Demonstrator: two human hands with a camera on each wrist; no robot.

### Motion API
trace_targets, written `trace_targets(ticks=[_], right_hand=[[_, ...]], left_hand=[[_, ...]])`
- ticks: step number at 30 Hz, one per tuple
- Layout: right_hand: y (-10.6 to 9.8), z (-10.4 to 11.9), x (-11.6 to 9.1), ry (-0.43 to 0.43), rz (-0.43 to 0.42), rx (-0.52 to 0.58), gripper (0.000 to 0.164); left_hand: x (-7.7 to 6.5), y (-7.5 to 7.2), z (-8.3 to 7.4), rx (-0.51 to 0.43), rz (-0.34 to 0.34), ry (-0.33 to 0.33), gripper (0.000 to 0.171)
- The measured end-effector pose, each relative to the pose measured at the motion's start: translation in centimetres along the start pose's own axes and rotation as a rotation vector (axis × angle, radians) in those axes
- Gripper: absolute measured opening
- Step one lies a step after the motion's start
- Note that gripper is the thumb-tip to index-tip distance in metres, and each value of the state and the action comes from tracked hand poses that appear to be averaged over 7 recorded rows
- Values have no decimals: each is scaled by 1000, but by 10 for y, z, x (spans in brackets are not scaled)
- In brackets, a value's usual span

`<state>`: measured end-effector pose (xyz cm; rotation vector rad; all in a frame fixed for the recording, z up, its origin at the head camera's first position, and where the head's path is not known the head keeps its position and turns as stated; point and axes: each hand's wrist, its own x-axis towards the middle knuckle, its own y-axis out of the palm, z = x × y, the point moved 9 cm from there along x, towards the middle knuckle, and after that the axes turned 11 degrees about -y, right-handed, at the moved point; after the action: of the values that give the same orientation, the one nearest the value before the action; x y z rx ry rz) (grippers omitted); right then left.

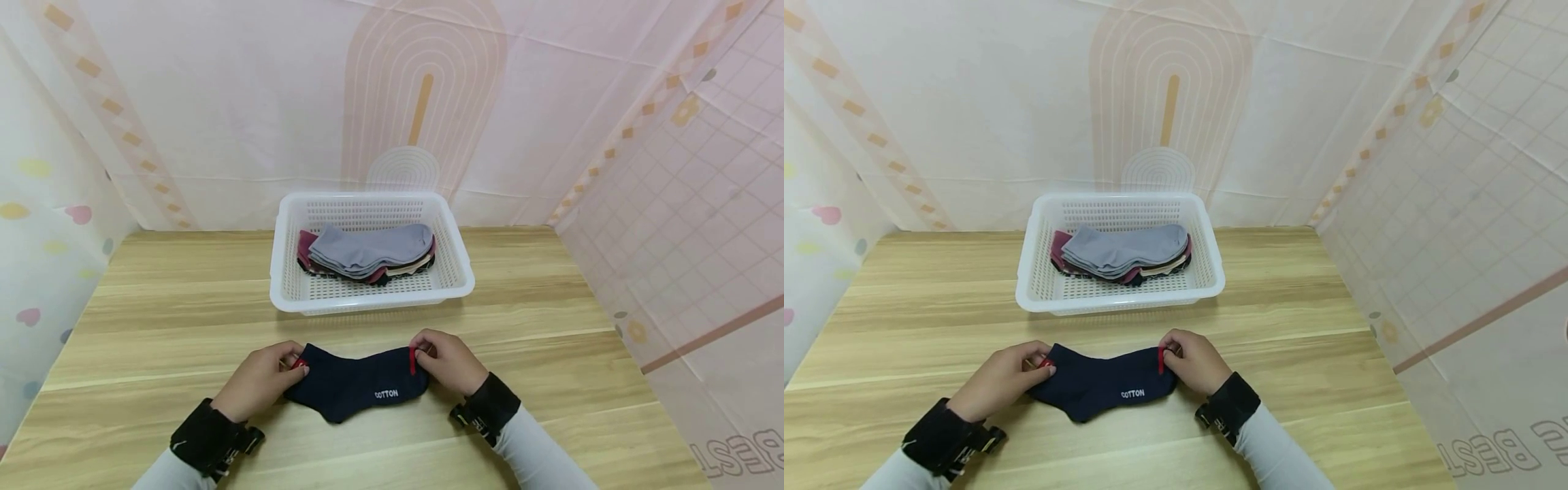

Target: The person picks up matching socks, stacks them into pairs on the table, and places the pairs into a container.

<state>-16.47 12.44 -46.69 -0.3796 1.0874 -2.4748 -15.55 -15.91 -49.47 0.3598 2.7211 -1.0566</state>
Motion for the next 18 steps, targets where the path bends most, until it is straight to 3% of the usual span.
trace_targets(ticks=[4, 10, 18], right_hand=[[1, -1, 1, 3, 14, -45, 14], [-3, -4, 3, -3, 8, -133, 15], [-17, -12, 2, 57, -38, -99, 20]], left_hand=[[0, 0, 1, 17, -14, 0, 11], [0, 4, 4, 42, -11, -27, 21], [2, -3, 6, 65, -25, 0, 31]])
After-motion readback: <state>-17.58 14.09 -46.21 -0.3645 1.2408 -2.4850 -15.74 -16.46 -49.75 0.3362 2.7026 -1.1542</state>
